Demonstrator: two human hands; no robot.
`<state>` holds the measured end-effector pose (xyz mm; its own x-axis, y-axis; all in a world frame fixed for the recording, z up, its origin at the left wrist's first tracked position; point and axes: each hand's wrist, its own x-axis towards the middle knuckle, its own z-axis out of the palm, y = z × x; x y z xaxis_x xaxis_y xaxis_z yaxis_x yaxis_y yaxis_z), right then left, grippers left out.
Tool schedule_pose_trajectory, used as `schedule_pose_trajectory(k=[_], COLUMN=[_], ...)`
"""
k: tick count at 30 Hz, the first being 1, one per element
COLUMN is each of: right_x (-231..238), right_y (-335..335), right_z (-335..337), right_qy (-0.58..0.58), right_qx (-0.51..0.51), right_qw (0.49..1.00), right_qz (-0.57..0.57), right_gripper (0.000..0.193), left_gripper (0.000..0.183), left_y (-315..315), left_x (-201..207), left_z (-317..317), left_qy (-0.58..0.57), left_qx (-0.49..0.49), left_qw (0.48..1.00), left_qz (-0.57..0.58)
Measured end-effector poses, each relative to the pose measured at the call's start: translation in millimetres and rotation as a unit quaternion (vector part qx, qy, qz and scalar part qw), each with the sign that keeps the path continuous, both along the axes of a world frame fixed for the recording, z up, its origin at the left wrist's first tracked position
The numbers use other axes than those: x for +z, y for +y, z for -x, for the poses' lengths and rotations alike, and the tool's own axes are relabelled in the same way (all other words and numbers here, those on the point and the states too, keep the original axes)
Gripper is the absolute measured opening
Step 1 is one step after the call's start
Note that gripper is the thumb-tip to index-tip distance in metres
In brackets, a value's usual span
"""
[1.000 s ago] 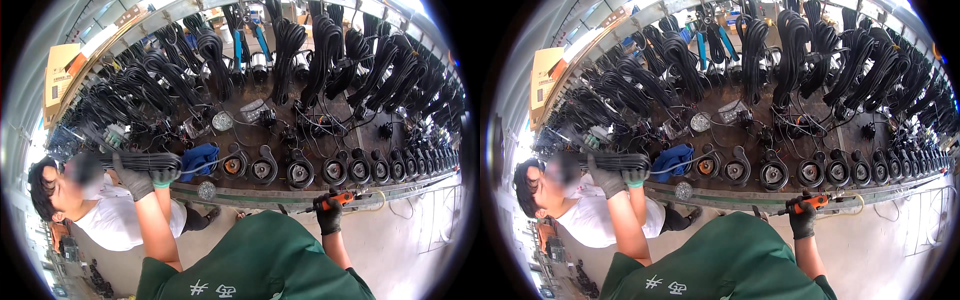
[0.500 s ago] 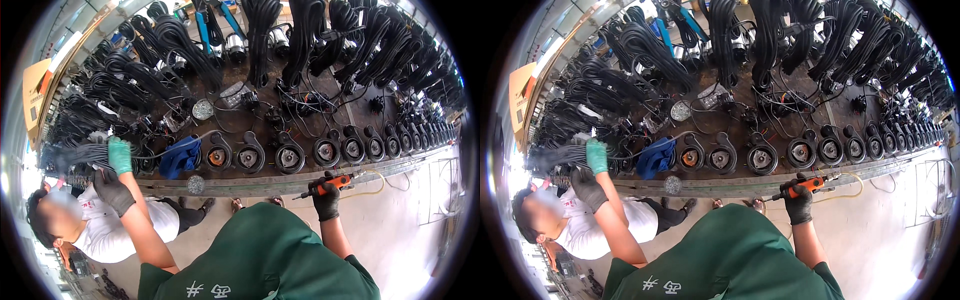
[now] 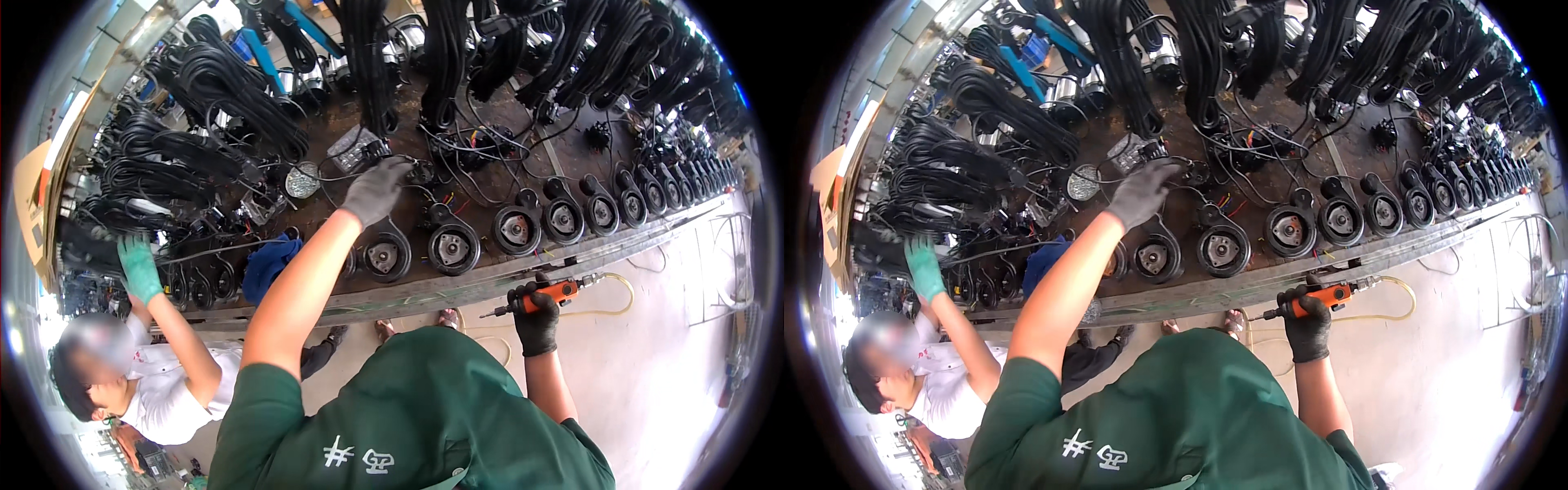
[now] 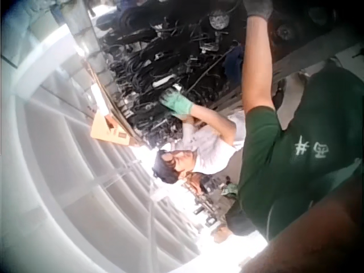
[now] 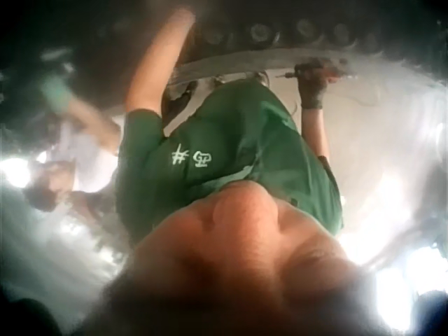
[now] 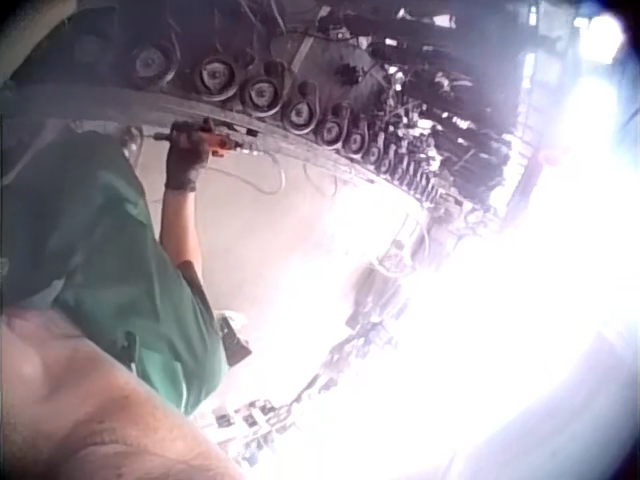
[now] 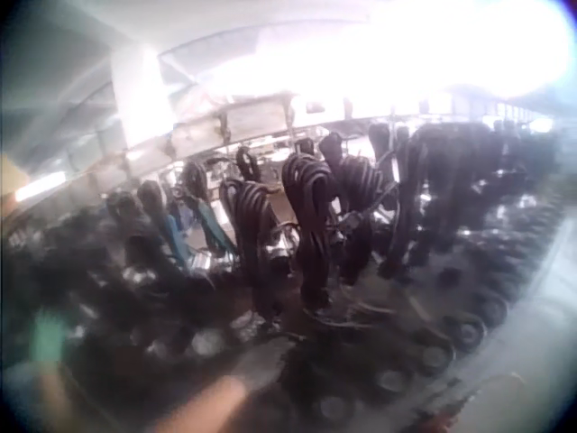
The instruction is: The person uses a power tool to drive screws into electrical components, wipes the components with a blue cloth, and moves finished units from the rack to the assembly table.
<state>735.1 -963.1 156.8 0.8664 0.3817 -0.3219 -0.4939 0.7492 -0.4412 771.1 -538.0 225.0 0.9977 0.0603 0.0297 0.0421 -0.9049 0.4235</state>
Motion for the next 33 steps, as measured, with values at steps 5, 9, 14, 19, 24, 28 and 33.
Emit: schedule_pose_trajectory(k=[5, 9, 14, 19, 24, 28, 33], right_x=[10, 8, -9, -19, -22, -13, 9], right_y=[-5, -29, -38, -31, 0, 16, 21], right_z=[2, 4, 2, -2, -7, -5, 3], right_qy=[-0.002, -0.024, -0.019, -0.008, -0.006, -0.034, -0.006], right_qx=[-0.030, -0.049, -0.031, -0.016, 0.063, 0.105, 0.077], right_qw=[1.000, 0.998, 0.999, 1.000, 0.998, 0.994, 0.997], right_qz=[0.001, 0.012, -0.004, 0.010, 0.006, -0.003, -0.001], right_gripper=[0.053, 0.050, 0.047, 0.053, 0.051, 0.047, 0.051], left_gripper=[0.033, 0.028, 0.021, 0.015, 0.021, 0.033, 0.042], left_y=[0, -1, 47, 77, 117, 129, 146], left_x=[-82, -50, 10, 60, 39, 9, -56], left_z=[-79, -78, -2, 100, 139, 119, 78], left_qy=[0.302, 0.096, -0.220, -0.095, -0.023, 0.074, 0.267], left_qx=[-0.166, -0.008, 0.049, 0.198, 0.122, 0.096, -0.034], left_qw=[0.930, 0.993, 0.974, 0.960, 0.992, 0.992, 0.926], left_qz=[-0.125, -0.075, 0.008, 0.176, 0.012, -0.029, -0.264])
